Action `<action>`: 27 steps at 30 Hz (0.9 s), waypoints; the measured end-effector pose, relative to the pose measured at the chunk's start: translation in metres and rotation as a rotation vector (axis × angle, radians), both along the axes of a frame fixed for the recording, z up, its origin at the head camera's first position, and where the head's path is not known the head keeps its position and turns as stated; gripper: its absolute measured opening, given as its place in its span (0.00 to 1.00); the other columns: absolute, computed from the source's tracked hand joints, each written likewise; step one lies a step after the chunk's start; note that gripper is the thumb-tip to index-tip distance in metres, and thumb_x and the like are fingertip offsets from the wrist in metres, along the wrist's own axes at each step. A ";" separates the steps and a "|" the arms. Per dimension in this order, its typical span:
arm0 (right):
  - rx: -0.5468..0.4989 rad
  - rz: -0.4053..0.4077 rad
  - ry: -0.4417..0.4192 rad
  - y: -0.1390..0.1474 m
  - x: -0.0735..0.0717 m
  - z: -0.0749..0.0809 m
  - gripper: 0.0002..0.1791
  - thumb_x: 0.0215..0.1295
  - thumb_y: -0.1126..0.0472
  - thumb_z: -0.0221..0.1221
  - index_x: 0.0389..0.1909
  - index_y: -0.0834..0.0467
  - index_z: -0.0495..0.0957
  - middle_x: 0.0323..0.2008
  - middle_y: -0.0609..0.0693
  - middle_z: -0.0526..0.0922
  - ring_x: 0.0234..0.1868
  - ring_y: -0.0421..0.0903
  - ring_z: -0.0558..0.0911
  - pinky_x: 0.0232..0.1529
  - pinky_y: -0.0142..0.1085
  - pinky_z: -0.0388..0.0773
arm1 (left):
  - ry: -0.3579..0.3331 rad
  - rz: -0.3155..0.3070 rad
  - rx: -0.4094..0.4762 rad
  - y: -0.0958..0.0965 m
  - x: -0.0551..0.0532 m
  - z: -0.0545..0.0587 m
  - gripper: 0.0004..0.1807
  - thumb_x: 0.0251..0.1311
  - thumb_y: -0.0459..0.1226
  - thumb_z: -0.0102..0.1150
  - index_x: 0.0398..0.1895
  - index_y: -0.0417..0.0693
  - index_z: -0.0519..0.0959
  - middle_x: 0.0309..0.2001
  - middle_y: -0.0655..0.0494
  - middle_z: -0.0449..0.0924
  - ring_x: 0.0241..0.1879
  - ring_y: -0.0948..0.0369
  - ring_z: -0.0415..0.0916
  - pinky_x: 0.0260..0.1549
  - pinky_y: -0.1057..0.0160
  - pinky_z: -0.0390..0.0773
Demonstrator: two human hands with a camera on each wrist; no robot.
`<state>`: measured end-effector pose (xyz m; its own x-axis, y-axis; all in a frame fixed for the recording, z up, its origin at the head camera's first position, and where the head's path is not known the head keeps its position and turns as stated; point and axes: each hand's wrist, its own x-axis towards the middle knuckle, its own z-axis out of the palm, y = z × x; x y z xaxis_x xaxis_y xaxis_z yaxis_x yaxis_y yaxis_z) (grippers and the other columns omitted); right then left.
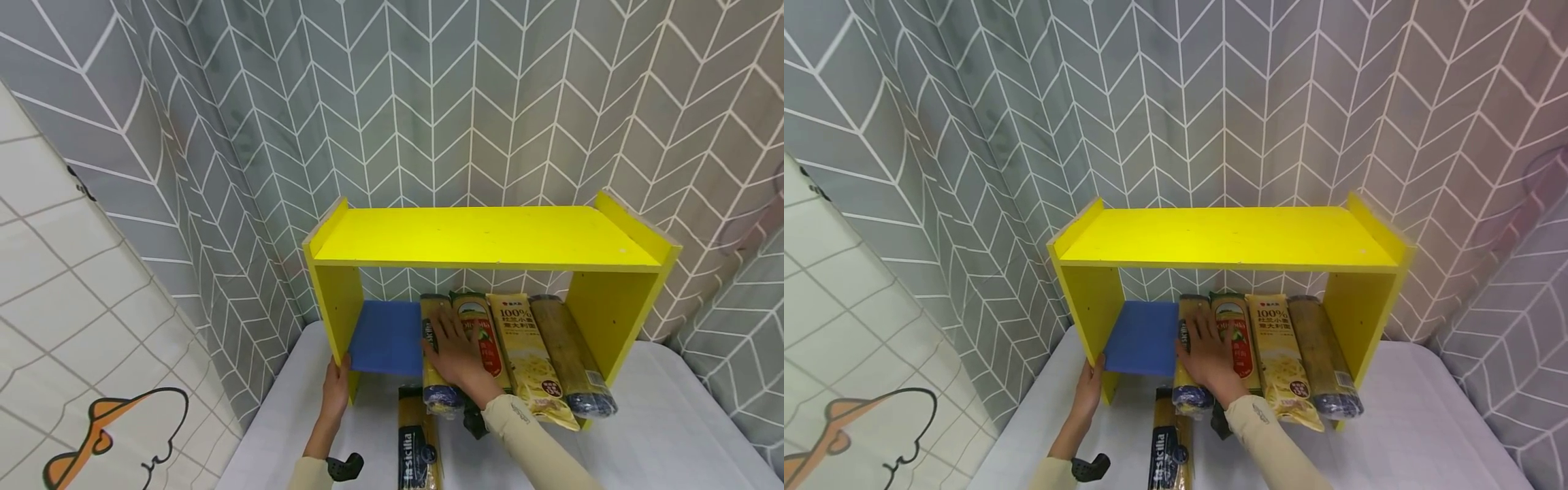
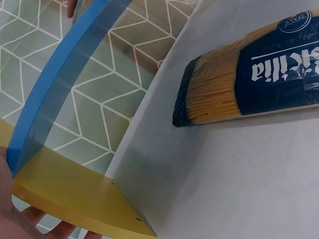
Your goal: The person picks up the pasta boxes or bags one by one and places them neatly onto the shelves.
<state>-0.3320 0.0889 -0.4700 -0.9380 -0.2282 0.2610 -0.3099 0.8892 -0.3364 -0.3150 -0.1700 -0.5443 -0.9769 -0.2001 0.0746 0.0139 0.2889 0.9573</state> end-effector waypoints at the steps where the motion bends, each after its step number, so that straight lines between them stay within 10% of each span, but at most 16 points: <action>1: -0.008 0.002 0.013 0.000 0.003 -0.001 0.35 0.79 0.46 0.49 0.80 0.56 0.58 0.82 0.59 0.54 0.83 0.64 0.51 0.74 0.74 0.39 | 0.001 0.000 0.001 0.000 0.000 0.000 0.33 0.82 0.55 0.34 0.78 0.43 0.55 0.70 0.36 0.64 0.63 0.43 0.68 0.66 0.38 0.66; 19: 0.132 0.208 0.430 -0.027 0.047 -0.014 0.22 0.74 0.47 0.57 0.62 0.52 0.79 0.65 0.51 0.81 0.67 0.53 0.79 0.67 0.54 0.74 | -0.013 -0.001 -0.005 -0.004 0.003 -0.001 0.35 0.82 0.56 0.34 0.79 0.43 0.54 0.71 0.36 0.64 0.65 0.43 0.67 0.66 0.37 0.65; 27: 0.205 0.543 0.695 -0.037 0.063 -0.021 0.17 0.57 0.57 0.73 0.47 0.51 0.82 0.52 0.46 0.86 0.57 0.44 0.82 0.56 0.34 0.82 | 0.006 0.015 -0.015 0.000 -0.001 -0.001 0.34 0.81 0.55 0.35 0.78 0.42 0.56 0.70 0.34 0.65 0.65 0.41 0.68 0.66 0.36 0.66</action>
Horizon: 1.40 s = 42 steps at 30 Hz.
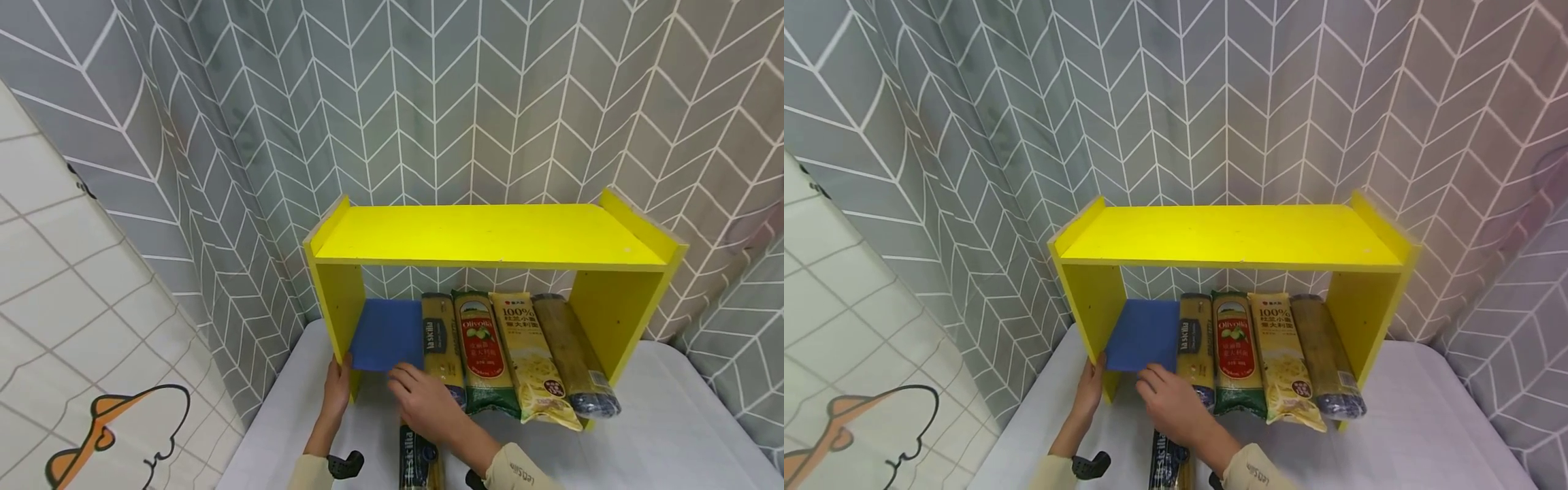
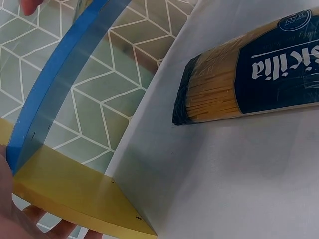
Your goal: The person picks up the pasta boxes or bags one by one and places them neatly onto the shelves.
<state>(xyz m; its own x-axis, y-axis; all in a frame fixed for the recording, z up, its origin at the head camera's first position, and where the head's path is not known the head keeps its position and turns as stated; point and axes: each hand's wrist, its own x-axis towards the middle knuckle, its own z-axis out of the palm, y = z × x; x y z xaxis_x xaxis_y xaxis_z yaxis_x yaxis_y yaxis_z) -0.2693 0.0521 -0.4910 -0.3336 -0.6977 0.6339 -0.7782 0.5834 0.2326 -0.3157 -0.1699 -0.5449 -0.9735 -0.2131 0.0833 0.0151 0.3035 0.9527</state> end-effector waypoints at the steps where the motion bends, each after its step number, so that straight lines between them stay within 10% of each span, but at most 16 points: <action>1: 0.027 0.051 0.010 -0.002 0.003 -0.001 0.17 0.56 0.57 0.74 0.46 0.51 0.83 0.51 0.46 0.85 0.57 0.42 0.82 0.55 0.31 0.81 | 0.000 0.010 -0.003 0.000 0.000 0.000 0.34 0.81 0.55 0.35 0.78 0.42 0.56 0.70 0.34 0.65 0.64 0.41 0.68 0.66 0.36 0.66; 8: 0.165 0.239 -0.147 -0.006 0.023 -0.026 0.15 0.59 0.59 0.72 0.46 0.48 0.81 0.47 0.41 0.83 0.49 0.35 0.81 0.50 0.23 0.77 | -0.011 0.001 0.037 0.001 -0.002 0.003 0.34 0.81 0.55 0.37 0.78 0.43 0.57 0.69 0.36 0.65 0.65 0.44 0.67 0.65 0.40 0.65; 20: 0.381 -0.082 -0.747 0.011 0.029 -0.073 0.24 0.73 0.32 0.52 0.61 0.40 0.77 0.71 0.53 0.71 0.68 0.61 0.74 0.38 0.52 0.85 | -0.014 -0.004 0.037 0.000 0.003 0.004 0.33 0.82 0.53 0.37 0.77 0.41 0.57 0.67 0.35 0.66 0.62 0.44 0.69 0.61 0.41 0.69; 31: 0.343 -0.185 -0.716 0.003 0.035 -0.076 0.28 0.69 0.28 0.53 0.58 0.41 0.79 0.73 0.53 0.69 0.71 0.62 0.71 0.54 0.59 0.81 | -0.016 -0.012 0.038 0.001 -0.001 0.001 0.32 0.82 0.53 0.36 0.76 0.41 0.58 0.68 0.36 0.66 0.64 0.45 0.68 0.63 0.41 0.67; 42: 0.282 -0.099 -0.767 0.014 0.032 -0.078 0.21 0.56 0.51 0.66 0.52 0.47 0.77 0.77 0.53 0.62 0.77 0.61 0.62 0.58 0.59 0.79 | -0.027 0.003 0.024 0.001 -0.003 0.002 0.33 0.81 0.54 0.35 0.77 0.41 0.57 0.65 0.36 0.66 0.60 0.45 0.68 0.60 0.42 0.68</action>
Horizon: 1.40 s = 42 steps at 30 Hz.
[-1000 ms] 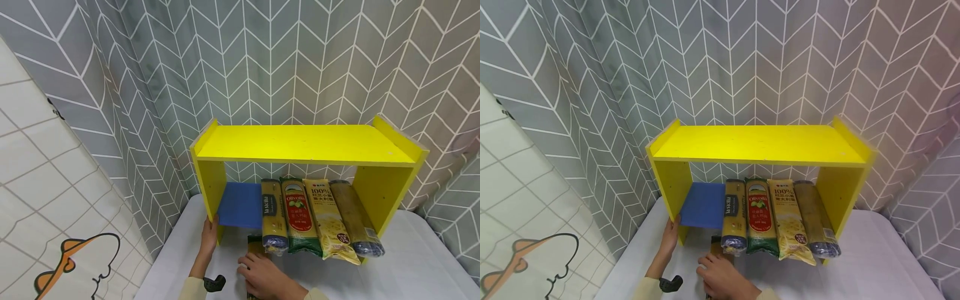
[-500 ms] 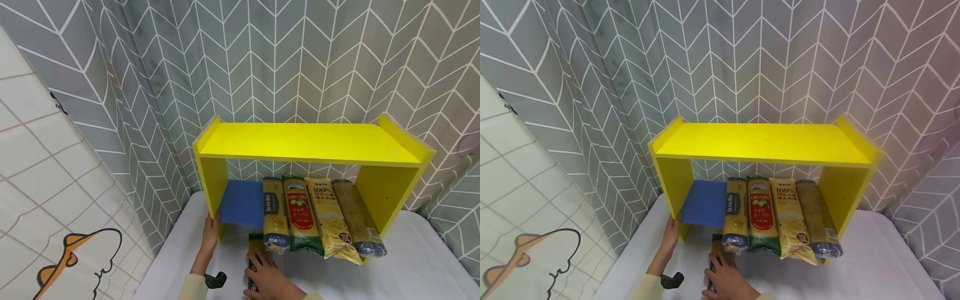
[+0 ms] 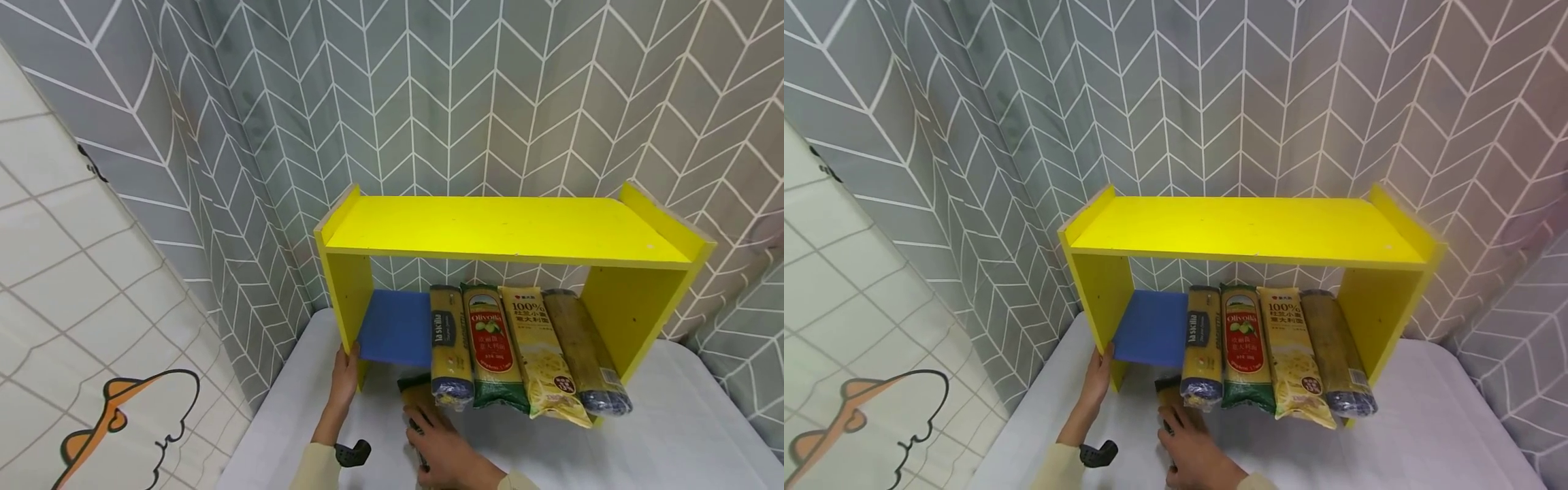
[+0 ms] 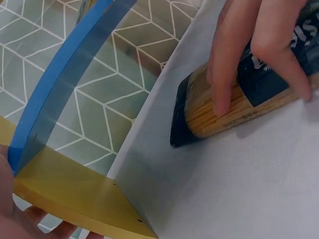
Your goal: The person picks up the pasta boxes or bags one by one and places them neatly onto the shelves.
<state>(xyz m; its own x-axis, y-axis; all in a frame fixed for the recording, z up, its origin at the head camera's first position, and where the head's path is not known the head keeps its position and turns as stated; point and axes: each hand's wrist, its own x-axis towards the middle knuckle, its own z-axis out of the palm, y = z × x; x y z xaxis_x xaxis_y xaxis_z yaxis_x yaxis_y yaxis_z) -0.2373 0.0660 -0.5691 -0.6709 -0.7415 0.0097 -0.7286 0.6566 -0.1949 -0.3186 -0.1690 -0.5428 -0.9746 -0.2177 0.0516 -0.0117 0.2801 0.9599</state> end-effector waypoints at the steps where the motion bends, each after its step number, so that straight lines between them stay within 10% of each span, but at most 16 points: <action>1: -0.002 0.005 -0.006 0.002 -0.001 0.000 0.21 0.56 0.53 0.66 0.52 0.48 0.77 0.78 0.52 0.61 0.79 0.61 0.61 0.60 0.60 0.78 | -0.004 0.000 0.005 0.000 0.000 0.001 0.33 0.81 0.54 0.35 0.77 0.41 0.57 0.66 0.36 0.66 0.61 0.45 0.68 0.62 0.41 0.67; 13: -0.053 0.139 0.032 0.026 -0.016 -0.004 0.26 0.60 0.56 0.66 0.60 0.40 0.73 0.81 0.48 0.57 0.81 0.61 0.58 0.67 0.60 0.72 | 0.044 -0.020 0.019 0.000 -0.001 0.006 0.31 0.82 0.52 0.37 0.76 0.42 0.58 0.66 0.36 0.66 0.60 0.45 0.69 0.62 0.42 0.67; 18: -0.044 0.148 -0.019 0.034 -0.013 -0.011 0.32 0.76 0.44 0.53 0.78 0.39 0.59 0.83 0.47 0.53 0.82 0.58 0.56 0.66 0.62 0.71 | 0.027 -0.011 0.017 0.001 -0.002 0.006 0.30 0.82 0.52 0.37 0.75 0.42 0.59 0.64 0.37 0.67 0.58 0.48 0.69 0.59 0.45 0.68; 27: -0.085 0.135 0.131 0.042 -0.002 -0.014 0.41 0.73 0.32 0.51 0.81 0.45 0.55 0.80 0.55 0.59 0.77 0.62 0.66 0.58 0.54 0.80 | 0.044 -0.014 0.008 -0.001 -0.004 0.005 0.29 0.82 0.51 0.36 0.74 0.41 0.60 0.62 0.37 0.68 0.57 0.48 0.68 0.58 0.46 0.67; 34: -0.088 0.039 0.055 0.051 0.000 -0.014 0.53 0.65 0.29 0.58 0.82 0.51 0.51 0.79 0.64 0.57 0.71 0.68 0.72 0.59 0.53 0.79 | 0.032 -0.024 0.023 0.000 -0.002 0.003 0.30 0.82 0.51 0.36 0.76 0.43 0.59 0.66 0.38 0.67 0.61 0.48 0.68 0.63 0.44 0.67; 42: -0.136 0.093 -0.151 0.081 -0.008 -0.014 0.49 0.70 0.53 0.62 0.84 0.47 0.44 0.83 0.56 0.48 0.77 0.63 0.64 0.66 0.49 0.75 | 0.033 -0.010 0.026 0.001 0.000 -0.001 0.30 0.82 0.52 0.36 0.75 0.41 0.60 0.64 0.37 0.67 0.60 0.46 0.69 0.60 0.43 0.68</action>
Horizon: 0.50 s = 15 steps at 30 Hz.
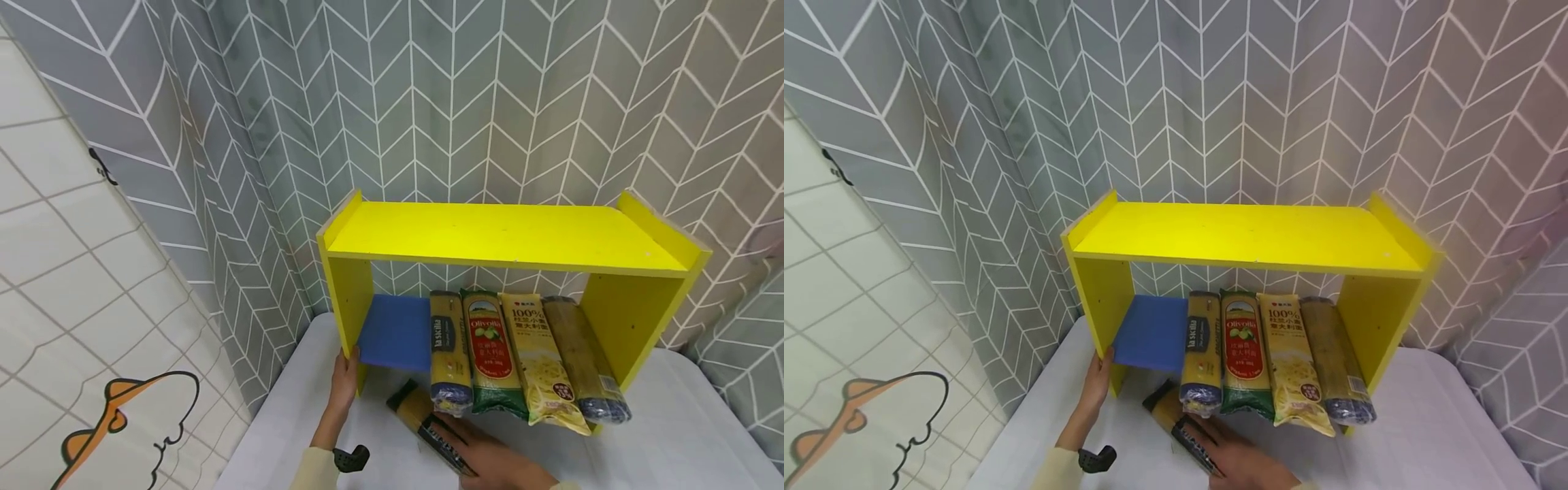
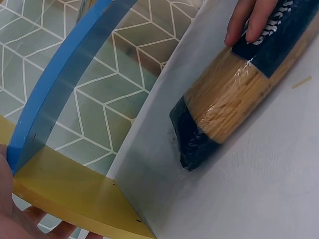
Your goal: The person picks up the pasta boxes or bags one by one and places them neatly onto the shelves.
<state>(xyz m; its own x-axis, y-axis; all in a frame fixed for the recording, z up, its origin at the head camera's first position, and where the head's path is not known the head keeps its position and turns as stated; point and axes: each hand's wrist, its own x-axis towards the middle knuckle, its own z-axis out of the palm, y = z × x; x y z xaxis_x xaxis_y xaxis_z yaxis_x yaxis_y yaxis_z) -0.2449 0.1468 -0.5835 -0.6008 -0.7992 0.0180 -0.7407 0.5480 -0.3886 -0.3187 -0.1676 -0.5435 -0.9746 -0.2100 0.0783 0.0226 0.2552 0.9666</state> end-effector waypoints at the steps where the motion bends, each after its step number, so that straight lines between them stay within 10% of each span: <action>1: 0.007 0.007 0.024 0.003 0.000 -0.001 0.47 0.72 0.52 0.60 0.84 0.48 0.44 0.83 0.55 0.48 0.77 0.62 0.64 0.66 0.49 0.75 | -0.002 0.003 -0.001 0.000 0.001 -0.001 0.30 0.82 0.52 0.36 0.75 0.41 0.60 0.63 0.37 0.67 0.59 0.45 0.69 0.59 0.43 0.68; 8: 0.013 -0.074 0.233 0.011 0.002 -0.011 0.39 0.77 0.37 0.51 0.82 0.43 0.52 0.82 0.45 0.56 0.74 0.54 0.70 0.63 0.52 0.75 | 0.008 -0.002 -0.012 0.002 0.000 -0.002 0.31 0.82 0.52 0.38 0.75 0.41 0.60 0.64 0.36 0.67 0.59 0.46 0.70 0.60 0.43 0.69; 15: -0.024 -0.036 0.402 0.004 0.004 -0.014 0.35 0.77 0.45 0.55 0.80 0.47 0.57 0.79 0.52 0.62 0.68 0.53 0.76 0.58 0.49 0.77 | 0.001 0.007 -0.019 0.000 0.000 -0.001 0.30 0.82 0.52 0.37 0.74 0.40 0.61 0.62 0.37 0.68 0.58 0.47 0.70 0.59 0.45 0.69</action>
